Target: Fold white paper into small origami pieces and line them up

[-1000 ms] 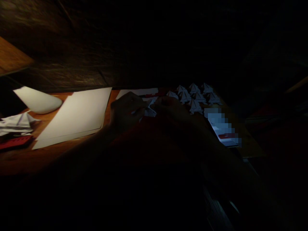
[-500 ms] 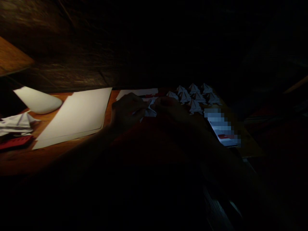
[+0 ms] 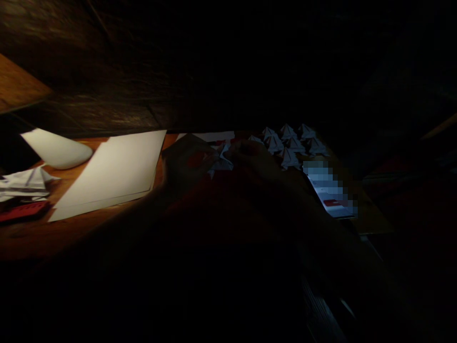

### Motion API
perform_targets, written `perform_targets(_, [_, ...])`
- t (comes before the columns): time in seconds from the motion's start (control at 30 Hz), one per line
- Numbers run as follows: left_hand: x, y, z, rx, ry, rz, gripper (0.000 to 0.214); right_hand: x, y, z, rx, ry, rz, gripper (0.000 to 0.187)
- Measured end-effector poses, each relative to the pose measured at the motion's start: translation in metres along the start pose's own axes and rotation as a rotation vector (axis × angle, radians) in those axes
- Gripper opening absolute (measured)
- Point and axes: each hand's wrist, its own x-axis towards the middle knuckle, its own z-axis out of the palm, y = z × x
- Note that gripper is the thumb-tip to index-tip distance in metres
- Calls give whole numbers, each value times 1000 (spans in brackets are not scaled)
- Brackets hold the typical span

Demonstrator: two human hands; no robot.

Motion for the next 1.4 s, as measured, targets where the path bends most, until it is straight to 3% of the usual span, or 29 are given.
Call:
perform_targets(0.3, [1, 2, -1, -69, -15, 70, 5, -1, -2, 1, -16, 16, -63, 21])
perform_targets(0.7, [1, 3, 0, -145, -34, 35, 8, 0, -7, -1, -120, 22, -44, 33])
perform_targets(0.87, [0, 3, 1, -104, -51, 7, 4, 0, -5, 4, -48, 64, -4, 36])
perform_targets(1.13, [-2, 7, 1, -124, -83, -36, 19, 1, 4, 2, -9, 70, 21, 27])
perform_targets(1.4, [0, 8, 1, -168, -102, 3, 25, -1, -4, 4, -62, 66, 62, 29])
